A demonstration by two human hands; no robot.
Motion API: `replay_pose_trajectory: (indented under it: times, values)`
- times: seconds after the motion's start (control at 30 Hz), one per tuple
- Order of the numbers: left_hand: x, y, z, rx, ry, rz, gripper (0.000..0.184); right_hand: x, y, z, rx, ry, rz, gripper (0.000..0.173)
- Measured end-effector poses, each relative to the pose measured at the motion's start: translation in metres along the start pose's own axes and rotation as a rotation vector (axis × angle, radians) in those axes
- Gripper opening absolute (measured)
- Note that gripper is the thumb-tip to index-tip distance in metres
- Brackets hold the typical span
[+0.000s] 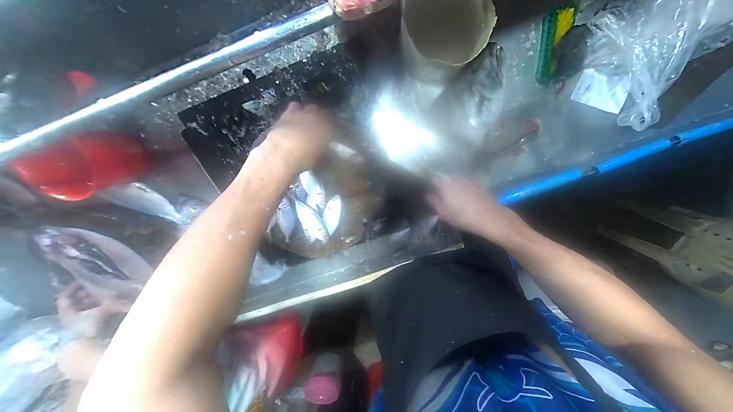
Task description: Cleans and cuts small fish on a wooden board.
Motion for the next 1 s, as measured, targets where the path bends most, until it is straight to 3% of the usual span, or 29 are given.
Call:
replay_pose_trajectory:
  times: [0.17,0.3,0.43,0.8,1.0]
  values:
    - [-0.010,0.009,-0.005,-0.358,-0.194,-0.213,0.042,0.007,-0.006,0.005,-0.073,0.025,0.051,0.038]
    - [-0.028,0.037,-0.024,-0.578,-0.232,-0.409,0.020,0.009,-0.008,0.001,-0.079,0.003,0.016,0.039]
    - [-0.034,0.062,-0.038,-0.567,-0.229,-0.528,0.019,0.016,-0.008,-0.003,-0.082,-0.047,-0.041,0.040]
    - [-0.034,0.077,-0.050,-0.576,-0.289,-0.705,0.019,0.050,-0.052,0.014,-0.135,-0.063,0.164,0.037]
    - [-0.033,0.079,-0.052,-0.594,-0.306,-0.714,0.019,0.070,-0.029,-0.001,-0.026,-0.153,0.070,0.042]
Point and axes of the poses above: each hand's wrist, its own x-axis towards the middle knuckle, its own y-axis out of the palm, z = x × y, the point moved 2 cm from there along x, towards the middle knuckle, and after that the axes turned 11 degrees about x, right-handed, at the moved point
